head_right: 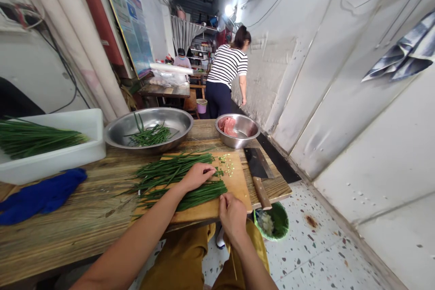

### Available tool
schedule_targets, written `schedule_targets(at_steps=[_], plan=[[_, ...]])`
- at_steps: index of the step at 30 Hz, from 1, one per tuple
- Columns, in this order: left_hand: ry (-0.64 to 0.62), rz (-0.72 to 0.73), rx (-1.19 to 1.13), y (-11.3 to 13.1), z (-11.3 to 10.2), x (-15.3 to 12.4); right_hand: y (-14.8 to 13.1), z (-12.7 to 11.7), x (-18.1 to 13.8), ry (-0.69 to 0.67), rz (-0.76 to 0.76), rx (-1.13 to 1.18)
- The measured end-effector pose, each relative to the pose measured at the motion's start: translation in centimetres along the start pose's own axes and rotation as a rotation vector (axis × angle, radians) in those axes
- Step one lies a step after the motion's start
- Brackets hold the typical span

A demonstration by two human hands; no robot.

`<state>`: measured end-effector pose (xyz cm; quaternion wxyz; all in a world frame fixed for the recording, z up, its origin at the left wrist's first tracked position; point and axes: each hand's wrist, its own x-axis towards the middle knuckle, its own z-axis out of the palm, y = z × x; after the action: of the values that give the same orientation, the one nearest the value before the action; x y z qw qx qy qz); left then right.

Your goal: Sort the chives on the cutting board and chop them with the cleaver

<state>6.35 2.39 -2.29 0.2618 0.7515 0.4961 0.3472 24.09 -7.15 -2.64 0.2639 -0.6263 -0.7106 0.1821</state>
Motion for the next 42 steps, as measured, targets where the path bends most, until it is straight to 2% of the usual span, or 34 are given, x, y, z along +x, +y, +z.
schedule_targets(at_steps=[17,32,38,40,42], plan=[[-0.006,0.042,-0.038,-0.2,-0.1,-0.1,0.0,0.1,0.1,0.005,-0.007,-0.005],[-0.060,0.060,-0.007,0.0,-0.3,-0.2,-0.1,0.1,0.0,0.001,0.003,-0.034],[-0.212,0.238,-0.008,1.1,-0.9,-0.7,-0.1,0.1,0.0,0.003,0.011,-0.032],[-0.156,0.198,0.063,1.2,-1.1,-0.7,-0.2,0.1,0.1,0.007,0.011,-0.035],[-0.028,0.085,0.194,1.1,-1.3,-0.7,-0.2,0.1,0.1,0.014,0.007,-0.039]])
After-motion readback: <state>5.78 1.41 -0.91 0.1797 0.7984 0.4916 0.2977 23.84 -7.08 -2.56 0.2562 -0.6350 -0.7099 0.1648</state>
